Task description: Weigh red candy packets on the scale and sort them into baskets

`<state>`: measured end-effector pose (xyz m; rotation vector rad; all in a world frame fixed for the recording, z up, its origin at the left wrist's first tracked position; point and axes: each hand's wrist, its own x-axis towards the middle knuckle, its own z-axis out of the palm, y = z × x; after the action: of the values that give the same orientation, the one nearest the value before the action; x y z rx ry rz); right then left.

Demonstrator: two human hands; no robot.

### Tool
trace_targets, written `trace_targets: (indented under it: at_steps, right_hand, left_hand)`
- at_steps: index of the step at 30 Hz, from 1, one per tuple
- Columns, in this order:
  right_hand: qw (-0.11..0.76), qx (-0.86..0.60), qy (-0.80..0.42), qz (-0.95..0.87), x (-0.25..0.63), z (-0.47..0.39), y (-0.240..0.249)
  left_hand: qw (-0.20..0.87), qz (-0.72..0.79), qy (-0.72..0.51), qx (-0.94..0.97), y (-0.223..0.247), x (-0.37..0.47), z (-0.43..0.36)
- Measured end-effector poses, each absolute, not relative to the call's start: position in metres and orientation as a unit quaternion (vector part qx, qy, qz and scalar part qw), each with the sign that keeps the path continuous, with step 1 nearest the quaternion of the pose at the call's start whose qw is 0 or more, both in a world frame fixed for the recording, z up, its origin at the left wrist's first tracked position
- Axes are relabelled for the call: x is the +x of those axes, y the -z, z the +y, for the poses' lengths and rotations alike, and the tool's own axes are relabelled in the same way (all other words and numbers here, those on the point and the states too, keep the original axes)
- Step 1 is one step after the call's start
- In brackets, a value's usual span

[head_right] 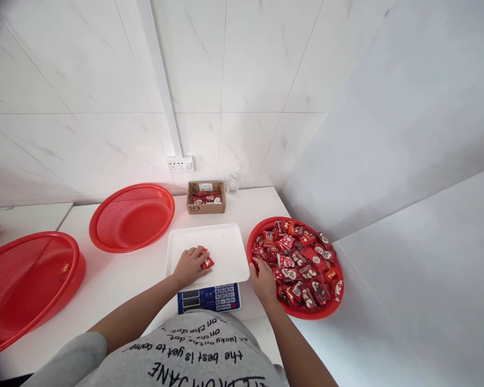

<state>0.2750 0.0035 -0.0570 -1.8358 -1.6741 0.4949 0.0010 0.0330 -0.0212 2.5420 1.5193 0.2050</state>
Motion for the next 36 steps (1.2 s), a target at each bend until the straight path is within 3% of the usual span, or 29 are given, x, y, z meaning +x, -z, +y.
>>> trace_targets:
  at_steps: [5,14,25,32,36]
  right_hand:
    - [0.303,-0.693,-0.191,-0.626,0.275,0.003,0.059]
    - [0.292,-0.699,-0.206,-0.619,0.275,0.003,0.057]
    - [0.300,-0.699,-0.221,-0.610,0.275,0.003,0.059]
    - [0.290,-0.748,-0.281,-0.526,0.286,0.013,0.067]
    - [0.269,-0.749,-0.309,-0.521,0.298,0.026,0.080]
  left_hand:
    - [0.159,0.529,-0.108,0.827,0.022,0.005,0.045]
    - [0.180,0.622,-0.217,0.731,0.011,-0.007,0.062]
    - [0.128,0.804,-0.269,0.515,-0.036,-0.145,0.112]
    - [0.143,0.828,-0.227,0.493,-0.015,-0.172,0.086]
    - [0.100,0.757,-0.277,0.583,0.008,-0.146,0.054]
